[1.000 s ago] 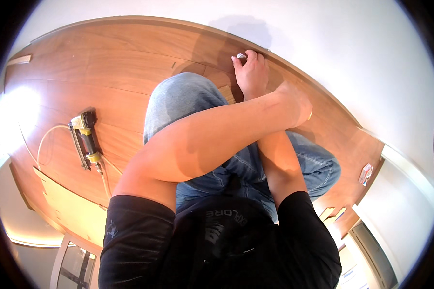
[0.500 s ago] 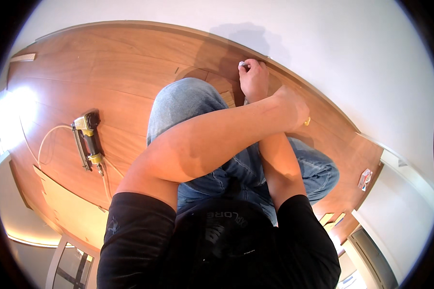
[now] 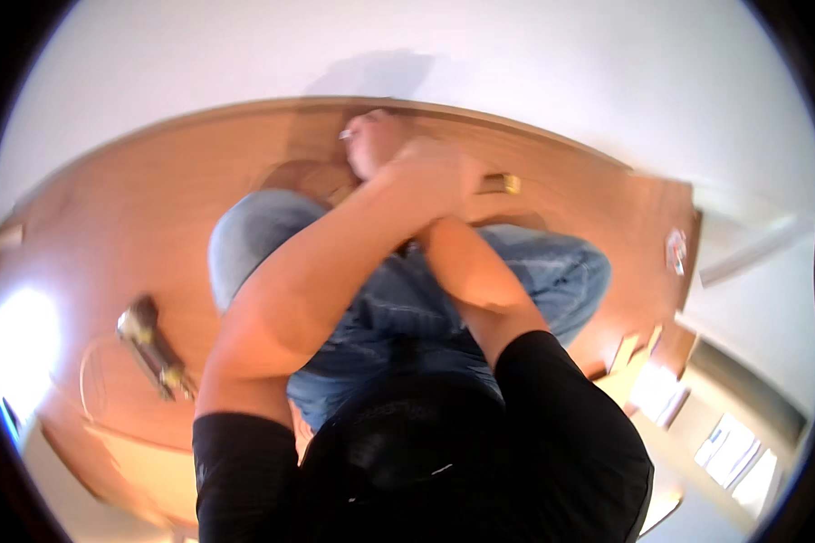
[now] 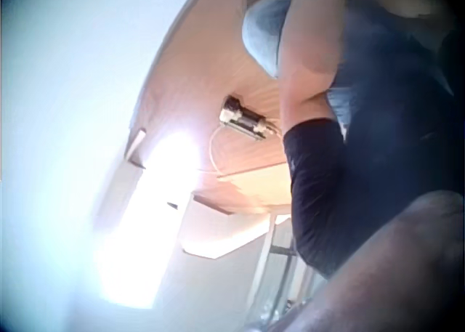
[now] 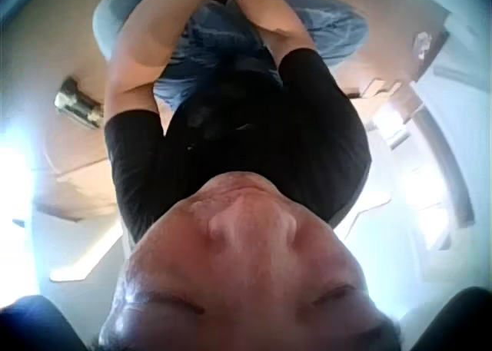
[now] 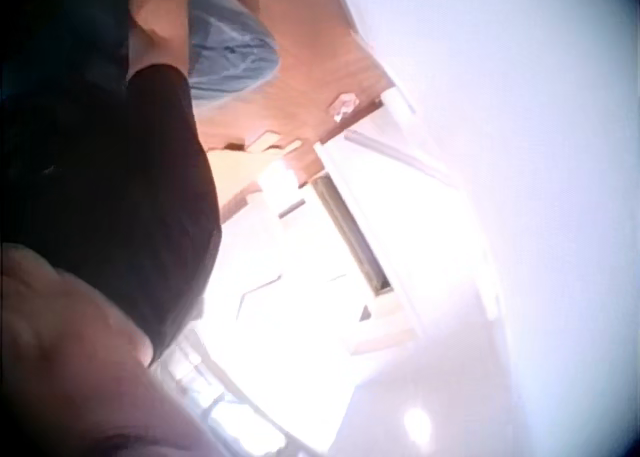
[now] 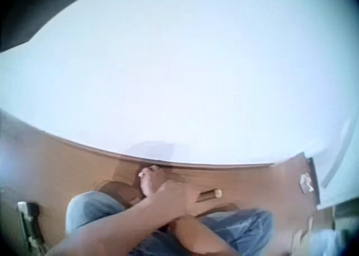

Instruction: The person installs flooring by hammering a floorboard into place against a wall and then fitting additional boards into the existing floor layout while sitting on the floor.

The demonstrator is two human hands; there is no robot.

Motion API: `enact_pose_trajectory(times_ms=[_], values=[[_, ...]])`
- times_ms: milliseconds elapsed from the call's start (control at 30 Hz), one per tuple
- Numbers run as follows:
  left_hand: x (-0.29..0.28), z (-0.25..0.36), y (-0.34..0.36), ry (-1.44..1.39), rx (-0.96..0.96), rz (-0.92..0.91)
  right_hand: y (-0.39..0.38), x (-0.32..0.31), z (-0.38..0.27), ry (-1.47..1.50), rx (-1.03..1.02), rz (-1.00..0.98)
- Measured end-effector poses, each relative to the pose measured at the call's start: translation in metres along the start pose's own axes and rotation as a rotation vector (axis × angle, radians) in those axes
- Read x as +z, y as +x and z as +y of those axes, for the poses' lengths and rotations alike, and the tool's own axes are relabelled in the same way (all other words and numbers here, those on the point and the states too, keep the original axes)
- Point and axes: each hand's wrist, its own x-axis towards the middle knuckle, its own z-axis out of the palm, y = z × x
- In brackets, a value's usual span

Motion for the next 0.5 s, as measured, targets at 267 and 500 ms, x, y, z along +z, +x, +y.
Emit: enact_pose_trajectory(times_ms=[267,500], values=[[-0.001,0.009,-0.010,0.313,-0.145,0.122,-0.011,-0.028,0.000,0.030,0.100,-0.081],[0.010,-0.019,0.001,0.212,-0.106,0.182,-0.015,-0.095,-0.047,-0.235,0.368,-0.238]])
